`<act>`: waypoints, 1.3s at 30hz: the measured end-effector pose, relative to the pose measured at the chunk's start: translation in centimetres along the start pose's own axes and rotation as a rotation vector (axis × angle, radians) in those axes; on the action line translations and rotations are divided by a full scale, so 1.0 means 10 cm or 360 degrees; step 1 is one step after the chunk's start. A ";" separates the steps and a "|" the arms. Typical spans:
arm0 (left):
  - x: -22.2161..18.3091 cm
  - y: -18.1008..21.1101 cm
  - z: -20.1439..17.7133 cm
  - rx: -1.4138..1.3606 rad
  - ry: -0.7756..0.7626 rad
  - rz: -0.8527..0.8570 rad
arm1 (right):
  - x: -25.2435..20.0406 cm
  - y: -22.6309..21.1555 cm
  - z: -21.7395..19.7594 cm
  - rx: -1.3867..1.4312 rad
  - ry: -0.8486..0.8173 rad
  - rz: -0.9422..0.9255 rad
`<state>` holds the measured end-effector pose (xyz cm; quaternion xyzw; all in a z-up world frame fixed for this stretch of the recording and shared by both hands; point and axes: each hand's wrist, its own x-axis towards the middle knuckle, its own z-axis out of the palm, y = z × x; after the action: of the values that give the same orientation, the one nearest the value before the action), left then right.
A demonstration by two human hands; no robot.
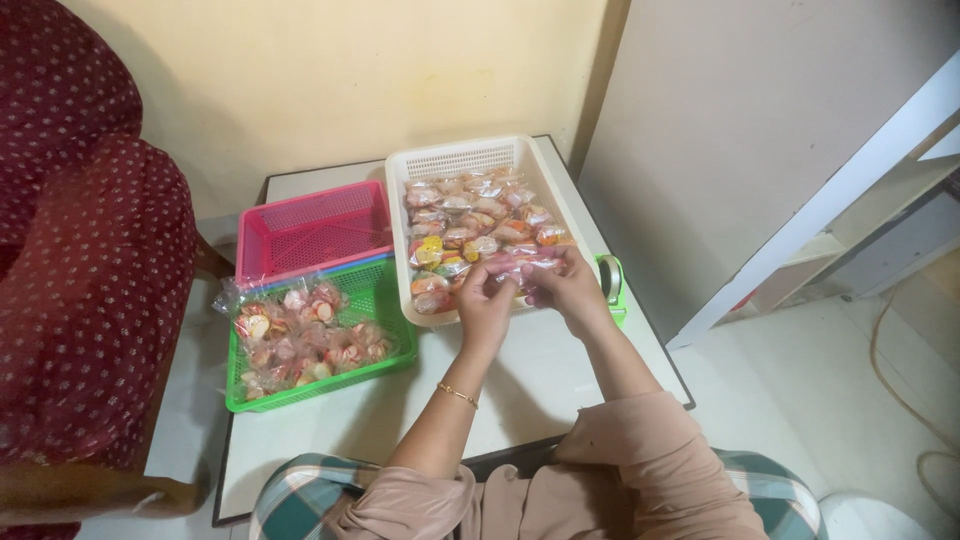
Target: Transferring small individually wrapped food items from a basket into plastic bags for packaging.
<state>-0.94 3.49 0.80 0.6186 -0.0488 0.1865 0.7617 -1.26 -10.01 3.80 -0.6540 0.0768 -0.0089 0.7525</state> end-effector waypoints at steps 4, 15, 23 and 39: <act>0.00 -0.04 -0.03 -0.0070 0.0017 -0.0050 | -0.01 -0.06 0.03 -0.0067 -0.0009 0.0005; -0.04 0.24 -0.03 -0.0389 0.0141 -0.0499 | -0.04 -0.08 0.09 -0.0421 -0.0013 -0.0163; 0.13 -0.21 -0.11 -0.0776 0.0174 -0.0700 | 0.11 0.17 0.00 -0.0357 -0.0074 -0.0281; -0.04 0.42 -0.10 -0.0731 -0.0185 -0.0648 | 0.01 0.13 0.16 -0.0620 0.0136 -0.0652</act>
<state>-2.92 5.09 4.36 0.4371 -0.0082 -0.0214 0.8991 -1.06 -8.25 2.70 -0.7871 -0.0253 -0.1734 0.5914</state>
